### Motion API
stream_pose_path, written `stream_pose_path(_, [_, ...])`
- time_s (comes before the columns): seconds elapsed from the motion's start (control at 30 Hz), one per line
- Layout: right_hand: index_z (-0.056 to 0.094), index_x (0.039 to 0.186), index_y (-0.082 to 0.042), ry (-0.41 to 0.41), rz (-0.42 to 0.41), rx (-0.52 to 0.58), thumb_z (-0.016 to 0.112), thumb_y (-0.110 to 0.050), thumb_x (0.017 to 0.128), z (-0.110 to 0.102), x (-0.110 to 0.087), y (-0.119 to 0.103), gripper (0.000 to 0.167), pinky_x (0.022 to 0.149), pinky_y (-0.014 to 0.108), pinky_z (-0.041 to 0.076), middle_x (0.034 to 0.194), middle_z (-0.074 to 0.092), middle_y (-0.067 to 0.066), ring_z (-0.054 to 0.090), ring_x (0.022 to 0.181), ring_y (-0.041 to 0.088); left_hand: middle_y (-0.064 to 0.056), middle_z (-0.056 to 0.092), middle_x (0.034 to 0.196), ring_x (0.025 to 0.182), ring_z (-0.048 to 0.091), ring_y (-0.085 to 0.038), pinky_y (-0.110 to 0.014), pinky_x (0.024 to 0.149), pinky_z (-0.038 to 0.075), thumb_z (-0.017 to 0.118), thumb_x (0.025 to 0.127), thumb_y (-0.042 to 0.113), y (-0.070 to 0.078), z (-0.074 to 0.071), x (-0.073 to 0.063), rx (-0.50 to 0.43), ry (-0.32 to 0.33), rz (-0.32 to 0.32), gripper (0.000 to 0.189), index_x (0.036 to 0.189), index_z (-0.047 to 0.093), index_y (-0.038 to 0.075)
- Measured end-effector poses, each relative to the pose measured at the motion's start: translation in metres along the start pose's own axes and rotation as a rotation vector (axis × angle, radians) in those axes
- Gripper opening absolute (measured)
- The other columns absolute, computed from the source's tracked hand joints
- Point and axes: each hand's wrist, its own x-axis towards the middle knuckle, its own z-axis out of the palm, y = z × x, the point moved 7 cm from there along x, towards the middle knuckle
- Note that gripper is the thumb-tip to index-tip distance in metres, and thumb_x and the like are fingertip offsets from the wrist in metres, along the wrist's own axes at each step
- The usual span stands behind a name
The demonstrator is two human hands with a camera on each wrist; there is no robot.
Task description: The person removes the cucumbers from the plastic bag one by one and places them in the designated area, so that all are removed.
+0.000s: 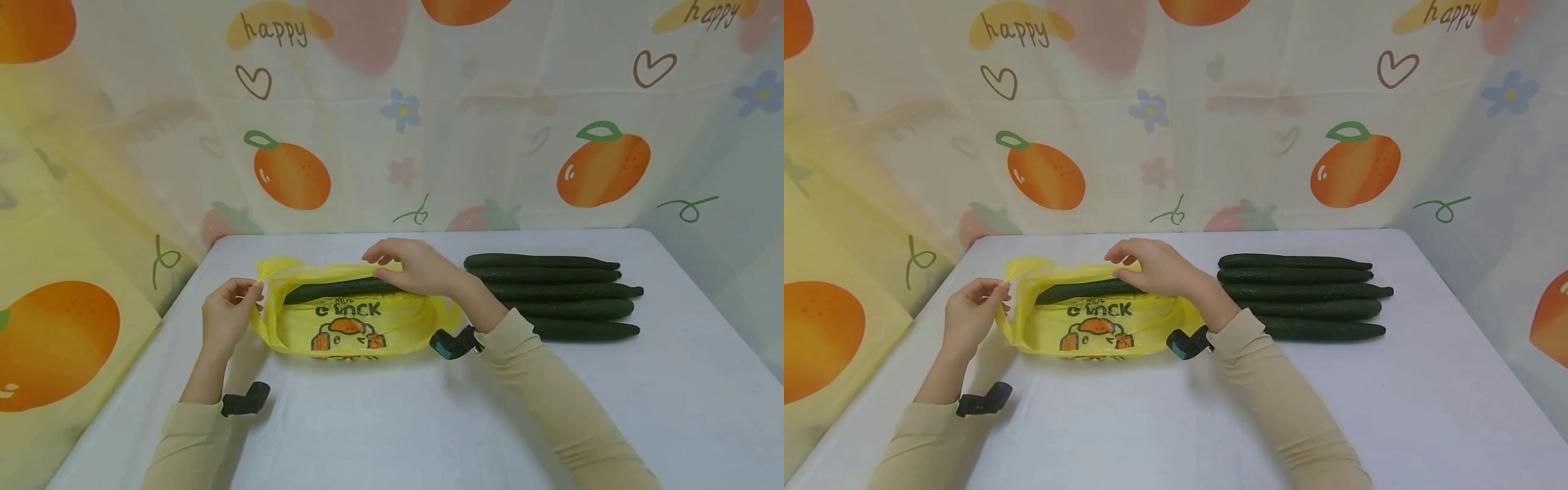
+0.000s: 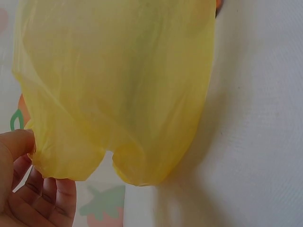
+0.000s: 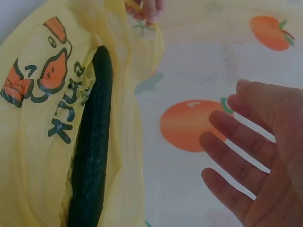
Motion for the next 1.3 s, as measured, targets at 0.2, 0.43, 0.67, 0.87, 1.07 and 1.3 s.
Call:
stream_pose_path(0.2, [0.057, 0.119, -0.01, -0.077, 0.033, -0.033, 0.056, -0.021, 0.092, 0.012, 0.014, 0.008, 0.029, 0.089, 0.031, 0.049, 0.116, 0.062, 0.004, 0.06, 0.101, 0.014, 0.017, 0.058, 0.064, 0.056, 0.06, -0.003, -0.013, 0.05, 0.048, 0.063, 0.087, 0.025, 0.0, 0.0, 0.0, -0.02, 0.003, 0.001, 0.024, 0.096, 0.064, 0.003])
stream_pose_path(0.43, [0.057, 0.119, -0.009, -0.157, 0.066, -0.014, 0.055, -0.021, 0.092, 0.027, 0.026, 0.02, 0.03, 0.09, 0.028, 0.048, 0.114, 0.063, 0.006, 0.062, 0.101, 0.017, 0.016, 0.059, 0.064, 0.055, 0.059, -0.002, -0.014, 0.049, 0.047, 0.063, 0.087, 0.024, 0.0, 0.0, 0.0, -0.033, 0.009, 0.001, 0.022, 0.095, 0.065, 0.003])
stream_pose_path(0.67, [0.057, 0.12, -0.006, -0.203, 0.078, 0.019, 0.054, -0.02, 0.093, 0.042, 0.032, 0.026, 0.03, 0.09, 0.029, 0.048, 0.115, 0.063, 0.008, 0.062, 0.101, 0.019, 0.015, 0.059, 0.063, 0.055, 0.06, -0.007, -0.014, 0.048, 0.048, 0.064, 0.087, 0.022, -0.001, 0.001, 0.0, -0.072, 0.015, 0.003, 0.022, 0.094, 0.064, 0.002])
stream_pose_path(0.87, [0.057, 0.122, -0.007, -0.258, 0.131, 0.029, 0.052, -0.022, 0.095, 0.055, 0.032, 0.032, 0.032, 0.091, 0.028, 0.047, 0.119, 0.061, 0.007, 0.061, 0.104, 0.018, 0.015, 0.059, 0.064, 0.055, 0.06, -0.005, -0.014, 0.049, 0.047, 0.064, 0.087, 0.021, 0.0, 0.002, 0.0, -0.081, 0.009, 0.009, 0.02, 0.094, 0.063, 0.002])
stream_pose_path(1.07, [0.055, 0.125, -0.007, -0.283, 0.154, -0.002, 0.051, -0.023, 0.095, 0.065, 0.03, 0.04, 0.034, 0.094, 0.028, 0.045, 0.123, 0.059, 0.007, 0.057, 0.11, 0.018, 0.016, 0.059, 0.064, 0.057, 0.061, -0.009, -0.014, 0.048, 0.047, 0.063, 0.087, 0.023, 0.0, 0.001, 0.001, -0.054, 0.009, 0.004, 0.022, 0.095, 0.064, 0.003])
stream_pose_path(1.3, [0.053, 0.128, -0.008, -0.293, 0.155, -0.072, 0.05, -0.023, 0.095, 0.069, 0.028, 0.046, 0.036, 0.1, 0.032, 0.041, 0.128, 0.056, 0.005, 0.051, 0.119, 0.02, 0.015, 0.059, 0.065, 0.058, 0.062, -0.01, -0.014, 0.048, 0.047, 0.063, 0.087, 0.024, -0.001, 0.002, 0.001, -0.053, 0.007, 0.005, 0.022, 0.095, 0.064, 0.003])
